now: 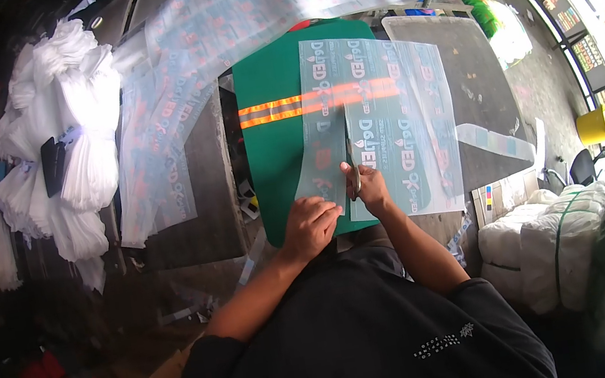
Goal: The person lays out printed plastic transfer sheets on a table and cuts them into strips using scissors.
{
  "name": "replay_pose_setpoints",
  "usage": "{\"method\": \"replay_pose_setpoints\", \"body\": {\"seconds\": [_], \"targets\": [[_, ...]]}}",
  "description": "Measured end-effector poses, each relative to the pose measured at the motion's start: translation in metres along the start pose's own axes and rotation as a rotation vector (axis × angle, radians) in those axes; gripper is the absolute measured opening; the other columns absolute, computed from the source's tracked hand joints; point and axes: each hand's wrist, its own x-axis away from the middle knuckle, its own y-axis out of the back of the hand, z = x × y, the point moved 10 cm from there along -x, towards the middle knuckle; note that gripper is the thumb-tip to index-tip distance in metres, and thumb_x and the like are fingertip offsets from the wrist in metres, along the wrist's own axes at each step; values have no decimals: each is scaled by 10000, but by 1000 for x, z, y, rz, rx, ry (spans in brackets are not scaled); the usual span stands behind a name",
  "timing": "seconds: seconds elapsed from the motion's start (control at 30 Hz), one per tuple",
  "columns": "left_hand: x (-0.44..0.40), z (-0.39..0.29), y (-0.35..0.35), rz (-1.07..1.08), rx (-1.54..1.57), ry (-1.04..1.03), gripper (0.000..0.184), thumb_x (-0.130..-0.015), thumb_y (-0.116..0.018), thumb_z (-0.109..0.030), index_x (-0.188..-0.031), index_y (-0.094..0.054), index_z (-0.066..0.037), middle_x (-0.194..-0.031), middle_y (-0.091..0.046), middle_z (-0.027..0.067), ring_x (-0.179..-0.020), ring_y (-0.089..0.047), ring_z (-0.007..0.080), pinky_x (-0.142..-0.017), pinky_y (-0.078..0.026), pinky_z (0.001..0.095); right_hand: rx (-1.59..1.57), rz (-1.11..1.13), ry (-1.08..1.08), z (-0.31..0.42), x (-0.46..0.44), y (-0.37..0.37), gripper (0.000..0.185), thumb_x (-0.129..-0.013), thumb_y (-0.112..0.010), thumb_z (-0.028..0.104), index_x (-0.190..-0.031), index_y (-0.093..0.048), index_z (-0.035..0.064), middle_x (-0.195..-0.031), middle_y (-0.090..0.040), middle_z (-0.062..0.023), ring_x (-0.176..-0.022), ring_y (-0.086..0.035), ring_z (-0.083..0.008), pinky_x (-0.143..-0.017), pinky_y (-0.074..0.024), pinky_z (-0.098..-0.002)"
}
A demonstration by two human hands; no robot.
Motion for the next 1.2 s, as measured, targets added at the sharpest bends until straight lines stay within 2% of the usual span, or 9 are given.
{"method": "replay_pose_setpoints", "body": {"seconds": [0.1,0.3,0.37,0.5,0.67,0.8,0.93,1.03,1.2], "targets": [[2,2,2,2,-7,5,187,-700,-700,-27,-875,-652,-73,-892,-606,30,-867,-582,234,-776,-444,379,88,-33,60,-5,-6,0,498,-817,-654,487,-639,-545,35,-535,-521,-43,-477,-487,-119,-451,-378,-264],[8,-11,4,107,30,-25,176,-708,-689,-39,-877,-659,-78,-904,-608,23,-871,-586,222,-778,-449,372,80,-17,8,4,-10,-4,556,-817,-625,532,-632,-550,13,-547,-527,-50,-487,-491,-122,-469,-390,-273],[10,-11,2,124,32,-18,177,-709,-686,-42,-880,-661,-80,-908,-608,21,-871,-587,218,-776,-451,369,204,-100,28,4,-10,-1,594,-814,-614,551,-657,-565,-20,-566,-542,-65,-532,-517,-135,-509,-417,-289],[8,-12,-3,182,79,-19,179,-704,-690,-43,-878,-662,-80,-914,-609,19,-870,-589,206,-766,-458,360,359,-108,24,13,3,2,621,-805,-610,570,-677,-567,-36,-586,-548,-77,-598,-531,-156,-561,-430,-316],[-4,-21,1,235,105,-17,189,-691,-697,-27,-870,-658,-71,-917,-611,19,-877,-592,206,-767,-460,357,266,-39,-15,14,-1,5,600,-811,-611,562,-674,-563,-20,-561,-545,-67,-547,-524,-136,-520,-418,-295],[-15,-9,4,169,46,114,204,-680,-701,-9,-867,-653,-73,-925,-616,24,-884,-592,215,-776,-461,360,216,1,-47,7,-24,4,570,-819,-610,552,-684,-576,-1,-536,-544,-56,-496,-516,-117,-480,-402,-274],[-16,-2,-4,191,10,144,203,-684,-700,-8,-869,-653,-78,-924,-620,24,-891,-591,221,-782,-464,360,348,-21,-6,-1,-32,5,596,-810,-604,576,-713,-592,-11,-550,-559,-74,-532,-545,-148,-516,-427,-301],[-13,-1,-5,185,7,182,209,-679,-700,-4,-869,-653,-76,-918,-620,19,-894,-591,217,-781,-465,358,319,-24,-4,-13,-41,6,601,-806,-604,579,-734,-606,-18,-568,-569,-91,-563,-555,-163,-541,-439,-319],[-11,-3,-6,234,59,163,202,-678,-702,-12,-863,-652,-76,-916,-622,21,-901,-592,217,-779,-465,356,241,-30,-34,18,-56,3,617,-798,-606,586,-767,-622,-29,-619,-582,-97,-620,-561,-159,-576,-449,-322]]}}
